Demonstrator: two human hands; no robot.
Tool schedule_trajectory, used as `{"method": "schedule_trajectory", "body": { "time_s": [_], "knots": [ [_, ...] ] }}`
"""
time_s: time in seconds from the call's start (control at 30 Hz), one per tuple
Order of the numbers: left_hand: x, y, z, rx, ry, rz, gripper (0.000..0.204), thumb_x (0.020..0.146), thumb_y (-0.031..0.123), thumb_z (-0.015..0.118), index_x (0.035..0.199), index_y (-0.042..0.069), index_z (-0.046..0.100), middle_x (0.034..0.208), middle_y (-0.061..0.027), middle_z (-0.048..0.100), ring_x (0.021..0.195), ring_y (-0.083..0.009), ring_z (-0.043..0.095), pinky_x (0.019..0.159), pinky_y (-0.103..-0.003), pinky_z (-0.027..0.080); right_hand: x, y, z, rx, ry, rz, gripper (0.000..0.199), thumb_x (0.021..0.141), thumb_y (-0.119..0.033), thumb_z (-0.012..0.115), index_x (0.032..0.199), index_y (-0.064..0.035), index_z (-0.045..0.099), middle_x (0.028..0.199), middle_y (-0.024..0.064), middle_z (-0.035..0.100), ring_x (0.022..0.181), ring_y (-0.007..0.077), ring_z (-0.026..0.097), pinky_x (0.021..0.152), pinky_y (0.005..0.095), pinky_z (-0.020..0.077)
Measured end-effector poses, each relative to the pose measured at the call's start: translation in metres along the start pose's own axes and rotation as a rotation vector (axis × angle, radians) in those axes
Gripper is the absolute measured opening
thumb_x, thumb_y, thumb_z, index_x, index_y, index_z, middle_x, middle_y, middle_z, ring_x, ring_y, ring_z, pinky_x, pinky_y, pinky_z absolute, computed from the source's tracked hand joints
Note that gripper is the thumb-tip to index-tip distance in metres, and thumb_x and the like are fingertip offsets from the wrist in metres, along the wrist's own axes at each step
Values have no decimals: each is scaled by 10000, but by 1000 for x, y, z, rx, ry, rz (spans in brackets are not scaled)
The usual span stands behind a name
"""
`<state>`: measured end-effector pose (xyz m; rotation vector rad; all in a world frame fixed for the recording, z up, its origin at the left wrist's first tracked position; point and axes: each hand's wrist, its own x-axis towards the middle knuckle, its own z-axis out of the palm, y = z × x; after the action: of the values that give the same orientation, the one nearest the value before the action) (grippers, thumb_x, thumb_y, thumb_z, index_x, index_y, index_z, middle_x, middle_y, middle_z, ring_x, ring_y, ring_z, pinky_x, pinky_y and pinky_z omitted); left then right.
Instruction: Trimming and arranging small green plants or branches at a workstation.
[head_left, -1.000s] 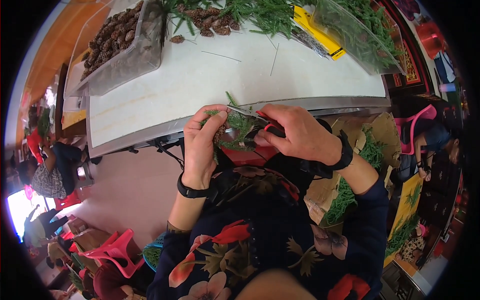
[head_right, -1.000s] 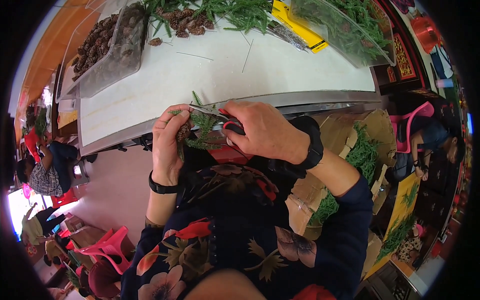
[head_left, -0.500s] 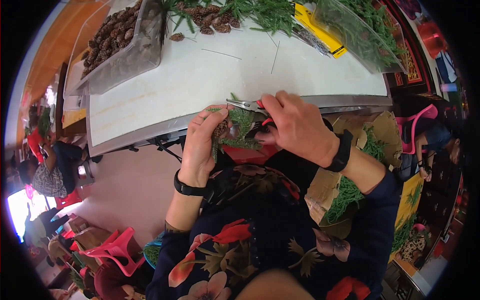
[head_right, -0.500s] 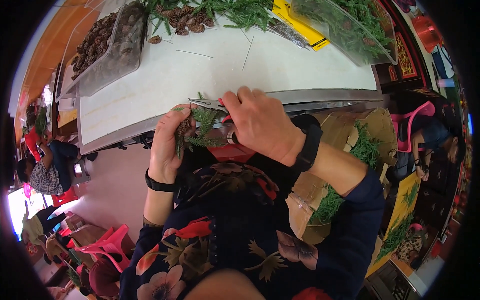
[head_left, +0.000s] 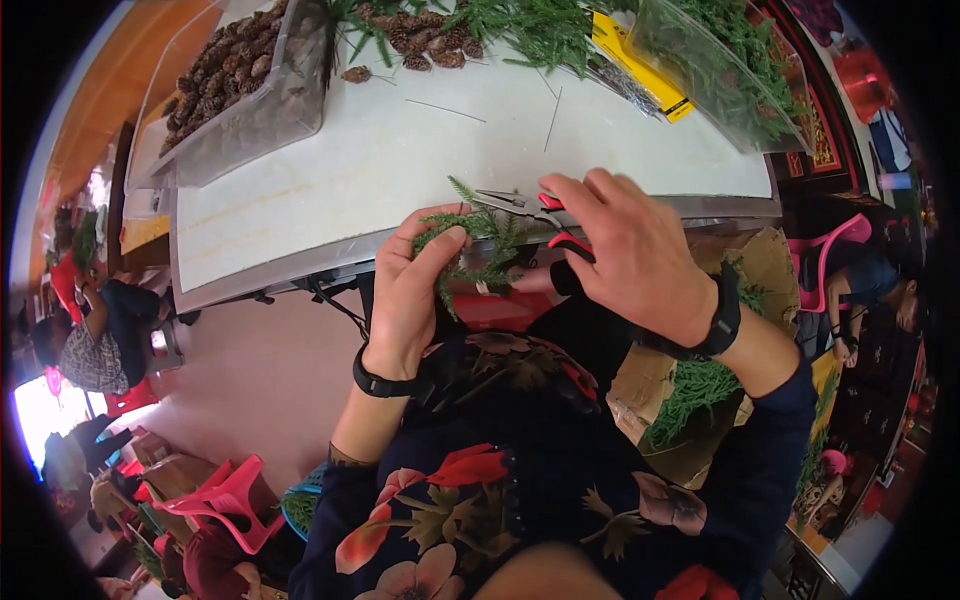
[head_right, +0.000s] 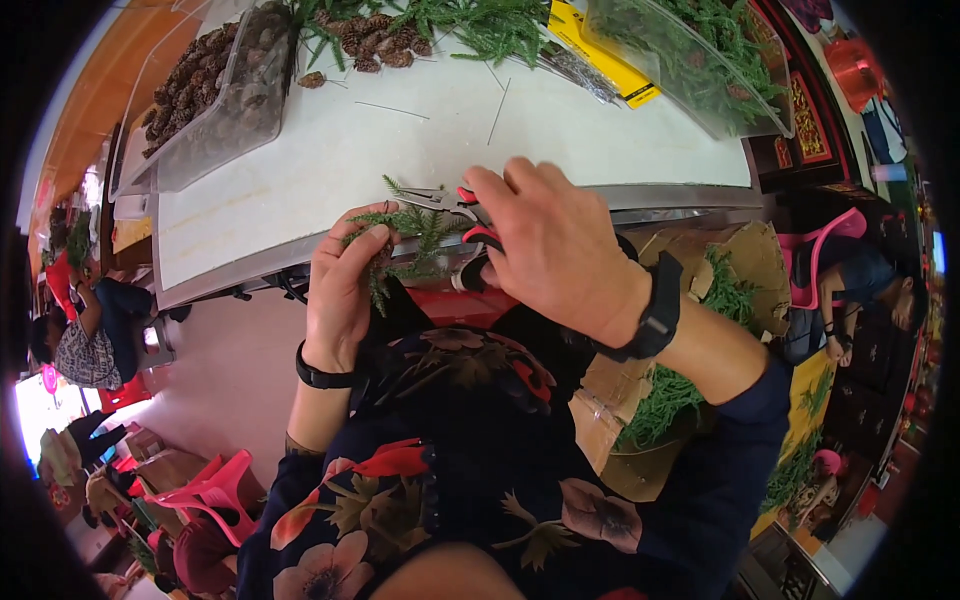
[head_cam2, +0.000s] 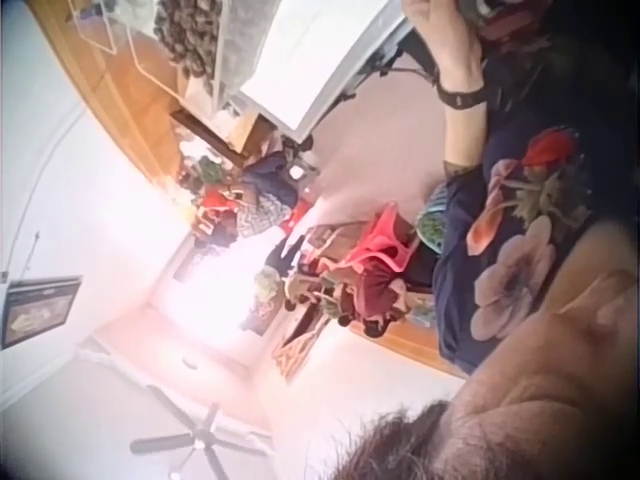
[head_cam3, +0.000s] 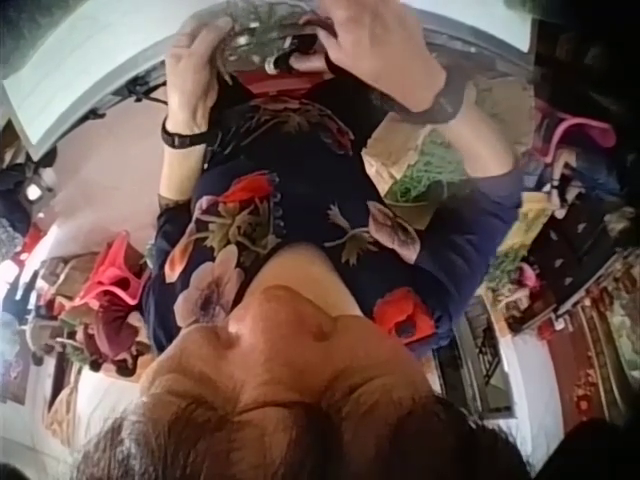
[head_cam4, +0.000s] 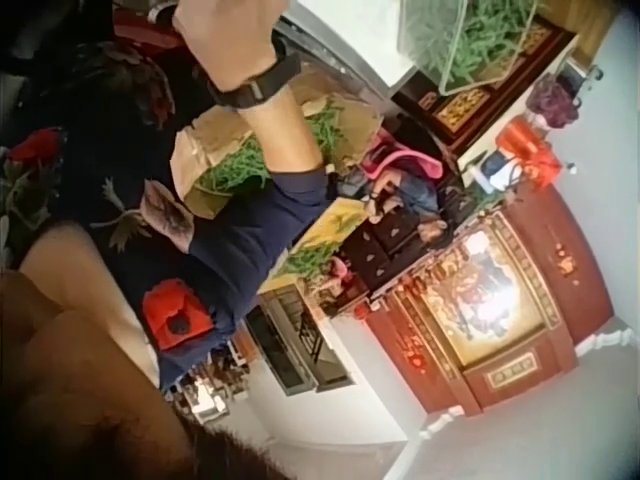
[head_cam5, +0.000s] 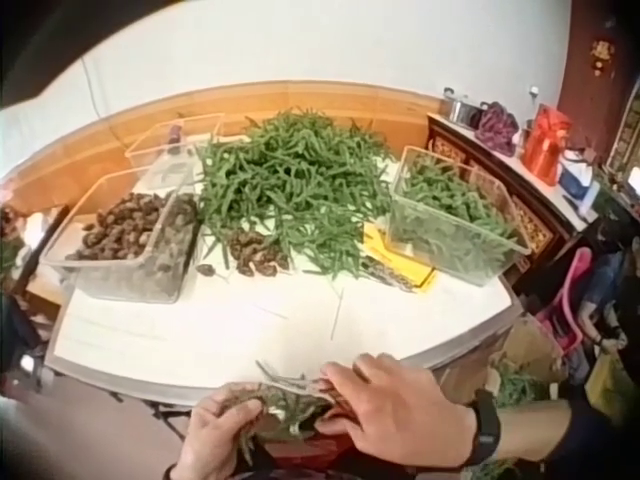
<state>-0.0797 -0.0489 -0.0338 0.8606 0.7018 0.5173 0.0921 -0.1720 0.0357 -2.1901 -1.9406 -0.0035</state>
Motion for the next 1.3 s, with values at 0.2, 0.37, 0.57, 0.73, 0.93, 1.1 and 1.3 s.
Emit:
{"method": "schedule_trajectory", "body": {
  "time_s": [0.2, 0.37, 0.57, 0.73, 0.93, 1.1, 1.3],
  "knots": [
    [-4, -2, -5, 98, -37, 100, 248, 878, 7, 596, 1123, -28, 605, 984, -71, 656, 849, -98, 614, 755, -222, 509, 3, 10, 14, 849, -381, 184, 457, 854, -109, 654, 1272, 12, 515, 1083, 101, 642, 951, 166, 593, 840, 299, 467],
    [-8, -1, -3, 243, -18, 134, 237, 868, 13, 620, 1103, -21, 628, 967, -48, 662, 848, -93, 595, 778, -229, 487, 7, 19, 21, 1093, -584, 201, 419, 882, -135, 646, 1255, 19, 532, 1099, 92, 652, 988, 128, 581, 913, 282, 441],
    [-9, 5, -1, 163, -43, 40, 235, 870, 19, 623, 1101, -27, 632, 977, -54, 664, 865, -101, 600, 793, -233, 489, 7, 23, 22, 1029, -598, 158, 392, 879, -164, 654, 1219, 8, 562, 1060, 107, 660, 960, 142, 585, 885, 290, 445],
    [-7, 3, -1, 113, -51, 13, 235, 876, 24, 622, 1104, -32, 629, 973, -64, 666, 858, -104, 603, 790, -233, 488, 3, 21, 28, 894, -571, 157, 376, 866, -204, 671, 1173, -2, 591, 989, 137, 664, 888, 165, 597, 820, 304, 458],
    [-3, 2, -7, 77, -53, -51, 227, 881, 28, 622, 1099, -35, 629, 942, -64, 665, 834, -99, 601, 776, -232, 488, -4, 1, 25, 853, -424, 229, 369, 855, -216, 682, 1142, 1, 599, 930, 144, 665, 812, 183, 604, 774, 315, 469],
    [-4, 3, -6, 98, -50, -47, 262, 898, 65, 594, 1136, -44, 595, 907, -82, 651, 757, -107, 556, 708, -228, 448, -9, -4, 32, 830, -342, 248, 358, 857, -222, 684, 1119, 6, 601, 909, 149, 660, 775, 202, 611, 754, 318, 474],
    [-5, 7, -8, 27, -169, -82, 350, 910, 113, 586, 1214, -51, 531, 873, -62, 615, 713, -97, 501, 693, -244, 434, -4, 18, 25, 915, -302, 118, 356, 856, -252, 693, 1076, 12, 603, 869, 154, 641, 732, 213, 589, 712, 324, 468]
  ]
}}
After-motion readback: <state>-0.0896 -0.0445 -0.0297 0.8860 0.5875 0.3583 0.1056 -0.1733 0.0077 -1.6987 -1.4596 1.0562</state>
